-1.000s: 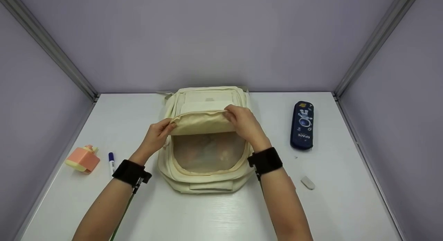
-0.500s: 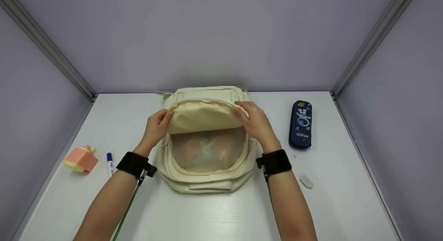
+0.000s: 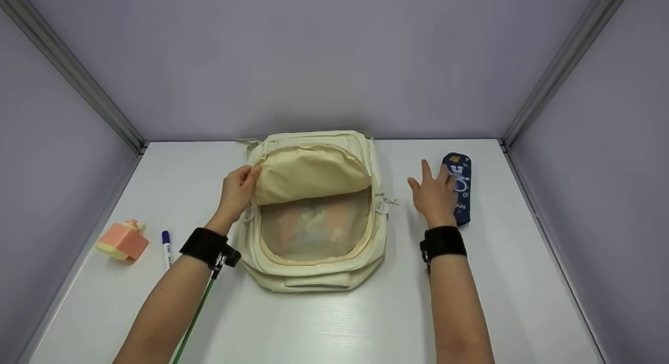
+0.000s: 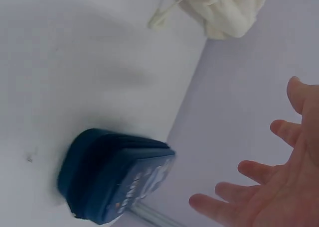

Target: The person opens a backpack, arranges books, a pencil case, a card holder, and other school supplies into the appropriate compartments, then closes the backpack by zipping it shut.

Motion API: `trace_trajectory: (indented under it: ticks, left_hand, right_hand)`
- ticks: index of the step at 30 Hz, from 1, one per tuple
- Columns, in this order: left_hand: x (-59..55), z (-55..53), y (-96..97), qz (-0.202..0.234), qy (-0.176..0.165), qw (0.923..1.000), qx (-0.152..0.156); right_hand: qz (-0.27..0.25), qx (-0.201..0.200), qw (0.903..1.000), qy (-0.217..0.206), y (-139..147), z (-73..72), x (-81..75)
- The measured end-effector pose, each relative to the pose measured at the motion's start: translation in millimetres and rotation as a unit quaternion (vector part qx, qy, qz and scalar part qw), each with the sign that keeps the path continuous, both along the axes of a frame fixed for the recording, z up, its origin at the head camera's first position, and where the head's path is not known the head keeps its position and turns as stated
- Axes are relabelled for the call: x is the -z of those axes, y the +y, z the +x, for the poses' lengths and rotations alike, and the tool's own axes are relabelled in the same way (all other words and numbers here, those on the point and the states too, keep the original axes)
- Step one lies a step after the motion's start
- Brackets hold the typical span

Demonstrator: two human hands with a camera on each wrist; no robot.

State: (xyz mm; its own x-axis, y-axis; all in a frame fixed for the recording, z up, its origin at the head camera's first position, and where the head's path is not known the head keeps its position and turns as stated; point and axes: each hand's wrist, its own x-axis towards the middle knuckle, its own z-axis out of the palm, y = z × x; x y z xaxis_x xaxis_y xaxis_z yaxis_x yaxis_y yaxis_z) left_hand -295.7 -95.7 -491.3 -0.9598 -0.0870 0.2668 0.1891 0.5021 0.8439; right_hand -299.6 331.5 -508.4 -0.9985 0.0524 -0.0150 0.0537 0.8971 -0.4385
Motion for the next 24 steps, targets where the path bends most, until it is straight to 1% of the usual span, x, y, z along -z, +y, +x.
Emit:
trace_trajectory:
  ticks: [3, 6, 9, 12, 14, 16, 18, 24]
  left_hand:
    - [2.0, -0.1, 1.2, -0.002, 0.002, 1.0000, 0.000]
    - [3.4, 1.1, 3.1, -0.004, 0.001, 1.0000, 0.004]
    - [4.2, 2.3, 4.4, -0.009, -0.003, 0.9999, 0.007]
    - [4.9, 2.4, 4.6, -0.013, -0.006, 0.9999, 0.007]
    - [5.7, 2.1, 4.6, -0.014, -0.006, 0.9999, 0.004]
    - [6.4, 1.9, 4.5, -0.013, -0.004, 0.9999, 0.002]
    - [7.0, 1.5, 4.0, -0.011, -0.003, 0.9999, -0.001]
    - [6.8, 0.1, 3.2, -0.007, -0.003, 1.0000, -0.005]
  right_hand:
    - [0.010, 0.033, 0.9986, -0.040, 13.4, 0.5, 13.3]
    - [-0.002, 0.063, 0.9958, -0.067, 23.6, 5.0, 23.4]
    - [-0.027, 0.091, 0.9911, -0.093, 32.1, 10.7, 31.9]
    - [-0.034, 0.109, 0.9857, -0.124, 38.2, 14.2, 40.0]
    - [-0.033, 0.115, 0.9834, -0.137, 41.5, 15.2, 44.5]
    - [-0.025, 0.114, 0.9829, -0.142, 43.2, 15.3, 47.4]
    - [-0.019, 0.110, 0.9842, -0.137, 43.6, 15.0, 49.3]
    - [-0.010, 0.096, 0.9876, -0.124, 36.8, 19.3, 47.9]
